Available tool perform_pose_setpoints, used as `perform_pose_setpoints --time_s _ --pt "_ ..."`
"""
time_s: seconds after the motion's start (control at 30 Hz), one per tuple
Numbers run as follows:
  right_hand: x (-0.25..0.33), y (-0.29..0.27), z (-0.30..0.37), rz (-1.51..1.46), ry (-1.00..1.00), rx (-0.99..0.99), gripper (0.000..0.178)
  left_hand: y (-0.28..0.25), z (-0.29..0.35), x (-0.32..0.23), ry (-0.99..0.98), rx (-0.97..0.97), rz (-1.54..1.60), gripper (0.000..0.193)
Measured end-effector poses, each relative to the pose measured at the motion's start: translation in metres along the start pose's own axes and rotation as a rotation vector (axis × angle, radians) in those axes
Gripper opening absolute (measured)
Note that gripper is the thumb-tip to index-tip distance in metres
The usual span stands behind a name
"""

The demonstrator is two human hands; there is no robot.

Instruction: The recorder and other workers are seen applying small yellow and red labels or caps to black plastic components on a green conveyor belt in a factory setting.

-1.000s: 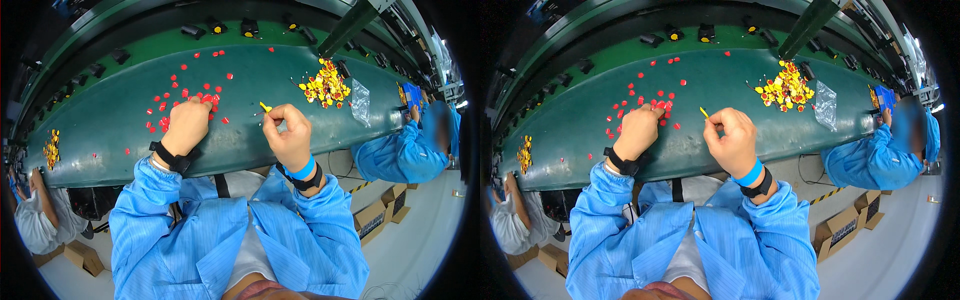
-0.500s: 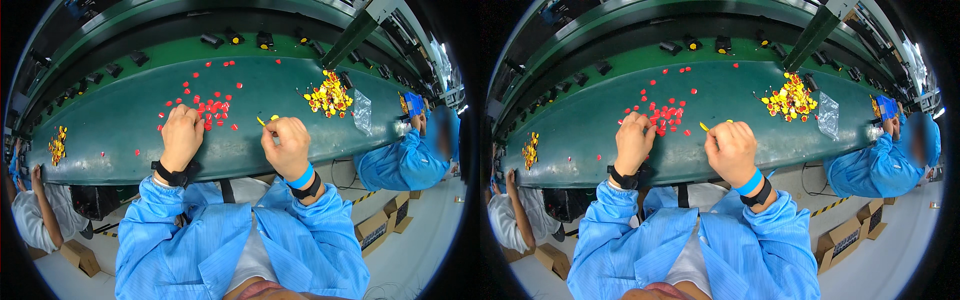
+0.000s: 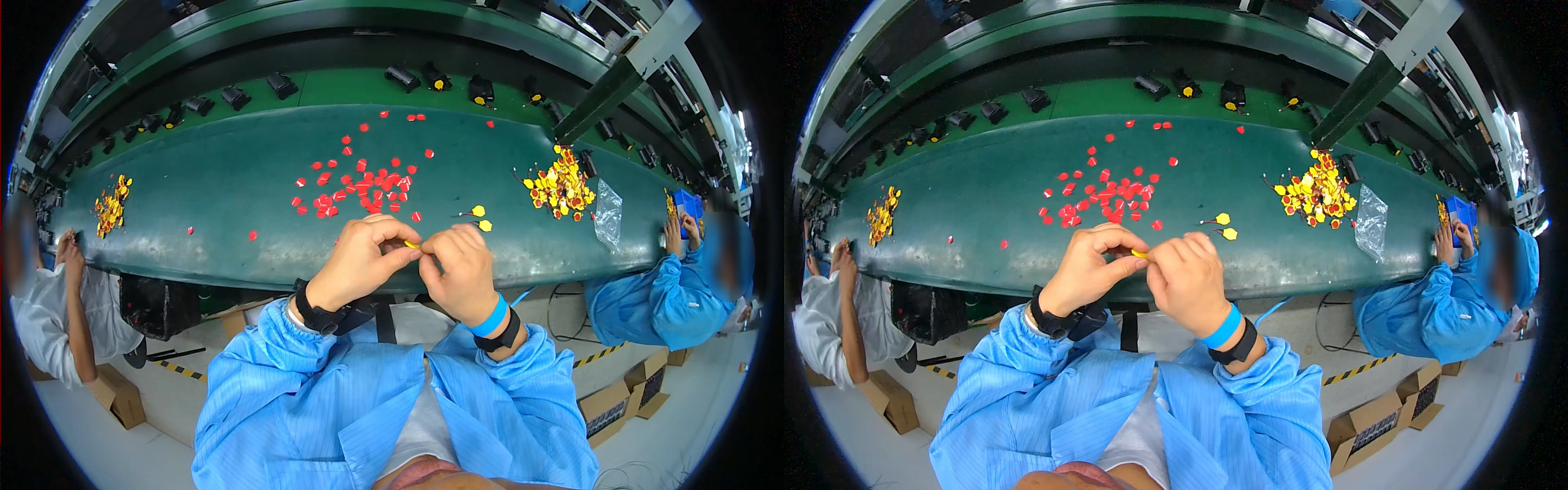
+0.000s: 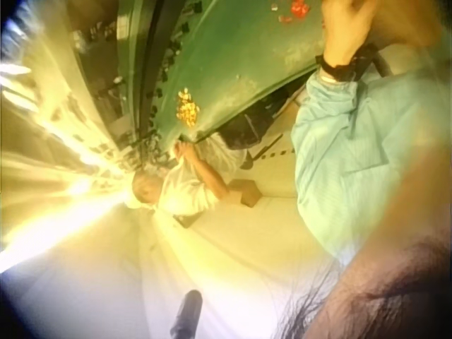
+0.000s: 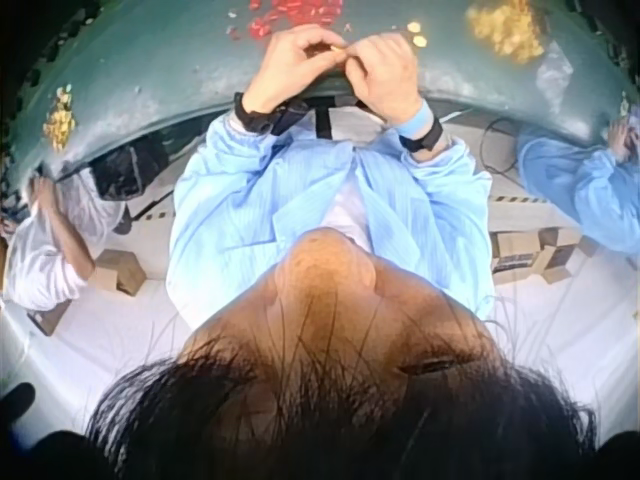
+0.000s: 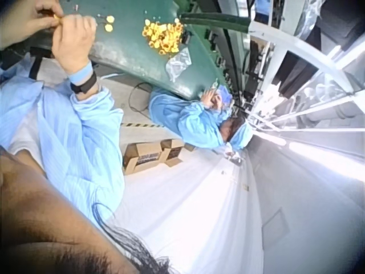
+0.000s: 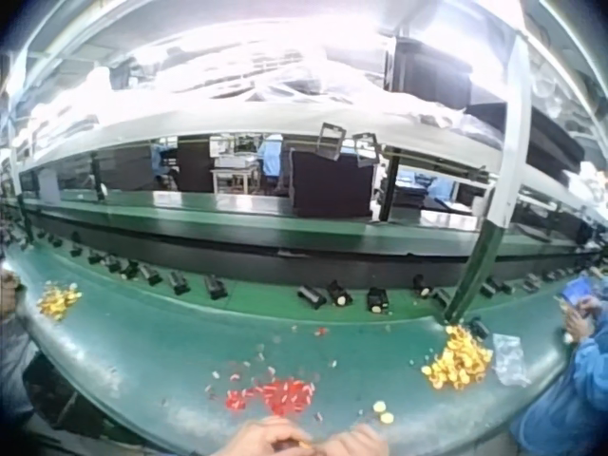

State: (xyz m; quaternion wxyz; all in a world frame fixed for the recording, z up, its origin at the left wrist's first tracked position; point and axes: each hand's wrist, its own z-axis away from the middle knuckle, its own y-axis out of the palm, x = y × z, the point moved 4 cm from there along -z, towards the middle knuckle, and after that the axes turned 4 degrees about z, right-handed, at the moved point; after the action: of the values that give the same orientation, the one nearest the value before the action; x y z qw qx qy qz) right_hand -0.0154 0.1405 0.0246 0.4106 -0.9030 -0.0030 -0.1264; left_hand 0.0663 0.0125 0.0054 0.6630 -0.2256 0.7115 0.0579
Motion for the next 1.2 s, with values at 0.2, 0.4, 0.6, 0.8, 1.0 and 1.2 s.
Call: perform_pose_setpoints --time_s 0.2,0.4,0.6,0.8,1.0,1.2 --pt "-0.029 0.019 0.012 -0.882 0.697 0.437 0.011 -0.006 -0.006 -0.008 0.211 0.08 -0.093 0.013" --pt "-0.052 0.037 0.02 -1.568 0.962 0.61 0.017 0.003 -0.029 -0.024 0.614 0.155 -0.287 0.02" --pt "-0.083 0.04 0.021 -1.56 0.988 0.459 0.013 0.008 -0.063 -0.033 0.617 0.259 -0.5 0.039" --pt "-0.146 -0.015 0.04 -1.306 1.092 -0.131 0.011 0.015 -0.167 -0.041 0.299 0.424 -0.55 0.038" --pt "-0.175 -0.048 0.085 -1.012 1.183 -0.302 0.009 0.124 -0.372 -0.011 0.072 0.287 -0.131 0.015" --pt "-0.207 -0.059 0.123 -0.958 1.245 -0.479 0.006 0.261 -0.527 0.036 0.586 0.311 -0.693 0.029"
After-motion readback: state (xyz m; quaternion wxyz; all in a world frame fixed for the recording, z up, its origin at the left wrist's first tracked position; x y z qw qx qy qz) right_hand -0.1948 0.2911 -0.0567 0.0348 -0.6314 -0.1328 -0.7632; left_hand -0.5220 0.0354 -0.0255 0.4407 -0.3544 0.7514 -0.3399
